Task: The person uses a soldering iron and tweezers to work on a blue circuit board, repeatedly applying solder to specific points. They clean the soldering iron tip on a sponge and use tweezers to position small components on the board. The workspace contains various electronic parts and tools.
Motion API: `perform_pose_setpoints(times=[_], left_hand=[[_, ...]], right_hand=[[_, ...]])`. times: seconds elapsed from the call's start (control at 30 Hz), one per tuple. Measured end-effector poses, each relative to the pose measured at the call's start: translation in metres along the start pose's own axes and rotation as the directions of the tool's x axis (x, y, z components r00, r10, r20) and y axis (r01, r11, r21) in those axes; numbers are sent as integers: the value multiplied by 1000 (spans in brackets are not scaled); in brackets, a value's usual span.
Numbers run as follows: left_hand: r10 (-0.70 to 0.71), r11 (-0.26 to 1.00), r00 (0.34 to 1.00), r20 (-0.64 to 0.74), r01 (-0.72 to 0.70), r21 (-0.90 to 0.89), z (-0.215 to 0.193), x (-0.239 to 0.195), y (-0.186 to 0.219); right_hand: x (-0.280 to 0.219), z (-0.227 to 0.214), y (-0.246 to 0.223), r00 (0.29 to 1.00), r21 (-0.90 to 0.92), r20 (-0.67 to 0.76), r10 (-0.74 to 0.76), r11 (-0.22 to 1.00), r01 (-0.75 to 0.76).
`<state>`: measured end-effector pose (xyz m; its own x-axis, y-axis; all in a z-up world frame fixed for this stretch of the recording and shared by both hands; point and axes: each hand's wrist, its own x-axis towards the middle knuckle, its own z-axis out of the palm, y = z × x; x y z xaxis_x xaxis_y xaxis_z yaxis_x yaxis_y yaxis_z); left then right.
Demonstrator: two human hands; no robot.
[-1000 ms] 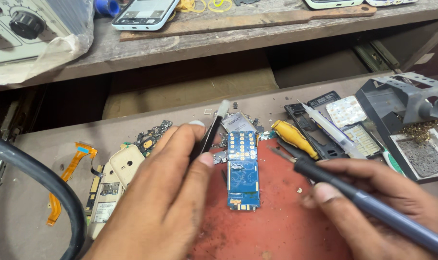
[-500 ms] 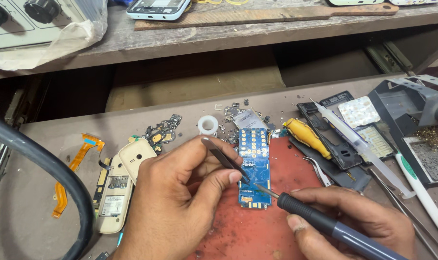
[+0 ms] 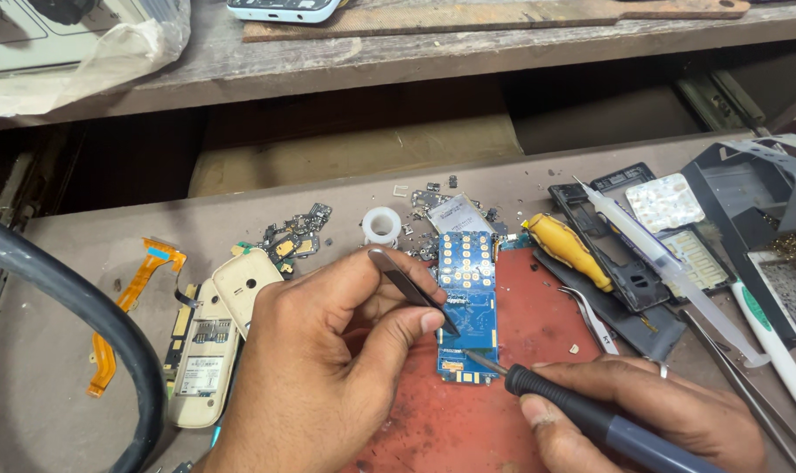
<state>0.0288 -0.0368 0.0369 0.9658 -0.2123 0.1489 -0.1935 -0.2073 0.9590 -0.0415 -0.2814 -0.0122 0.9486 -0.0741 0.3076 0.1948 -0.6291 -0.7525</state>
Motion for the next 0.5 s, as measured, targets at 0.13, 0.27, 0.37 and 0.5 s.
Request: perform_pose_setpoints(times=[0.13,0.27,0.37,0.5], left_hand=[[-2,998,1000,-9,2,68,-1,0,0],[81,992,997,4,-81,93,-3,1,3],[45,996,999,9,-46,76,-2,1,6],[50,991,999,7,-51,127,-2,1,5]], right_hand=[[-4,0,4,996,-71,11,91,993,-90],[-7,-2,8,988,-139,44,151,980,-144],[-7,-4,9,983,-136,63,173,977,-163],[-6,-6,10,969,-144,86,233,965,-220]])
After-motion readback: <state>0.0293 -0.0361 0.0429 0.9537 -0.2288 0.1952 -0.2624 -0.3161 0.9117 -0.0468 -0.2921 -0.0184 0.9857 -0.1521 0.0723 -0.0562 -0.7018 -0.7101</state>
